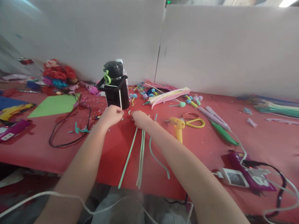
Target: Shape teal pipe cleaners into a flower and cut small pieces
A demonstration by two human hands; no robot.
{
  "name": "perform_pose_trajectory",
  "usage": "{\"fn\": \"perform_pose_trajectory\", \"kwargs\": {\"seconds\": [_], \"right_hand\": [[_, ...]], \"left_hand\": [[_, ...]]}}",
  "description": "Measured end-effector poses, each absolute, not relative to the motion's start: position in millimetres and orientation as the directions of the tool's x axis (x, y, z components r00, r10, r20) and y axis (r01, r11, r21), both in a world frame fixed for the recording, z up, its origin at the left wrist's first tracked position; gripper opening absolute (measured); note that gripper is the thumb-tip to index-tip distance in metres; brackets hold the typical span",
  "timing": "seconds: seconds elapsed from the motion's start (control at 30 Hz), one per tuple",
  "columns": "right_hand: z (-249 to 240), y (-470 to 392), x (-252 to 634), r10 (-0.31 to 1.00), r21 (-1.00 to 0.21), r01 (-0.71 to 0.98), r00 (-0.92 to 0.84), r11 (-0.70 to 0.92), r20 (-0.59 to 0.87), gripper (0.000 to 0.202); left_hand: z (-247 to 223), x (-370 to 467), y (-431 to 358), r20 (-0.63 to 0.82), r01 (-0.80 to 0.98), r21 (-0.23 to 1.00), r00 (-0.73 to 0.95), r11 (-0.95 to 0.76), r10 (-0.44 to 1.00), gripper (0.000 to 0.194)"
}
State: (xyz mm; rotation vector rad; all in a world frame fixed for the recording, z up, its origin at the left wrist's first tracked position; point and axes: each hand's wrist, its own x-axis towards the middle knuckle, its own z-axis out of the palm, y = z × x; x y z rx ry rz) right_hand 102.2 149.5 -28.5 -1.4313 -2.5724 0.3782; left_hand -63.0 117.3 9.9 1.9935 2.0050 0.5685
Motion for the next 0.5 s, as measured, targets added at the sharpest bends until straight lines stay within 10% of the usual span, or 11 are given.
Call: {"fn": "perform_pose_trajectory", "kwargs": {"seconds": [0.5], "right_hand": [[27, 202, 115, 0.843, -0.476, 0.737, -0.237, 0.481, 0.483, 0.051]], "left_hand": [[6, -70, 116, 0.018, 0.869, 0.495, -0.016, 0.005, 1.0, 0.016]]}}
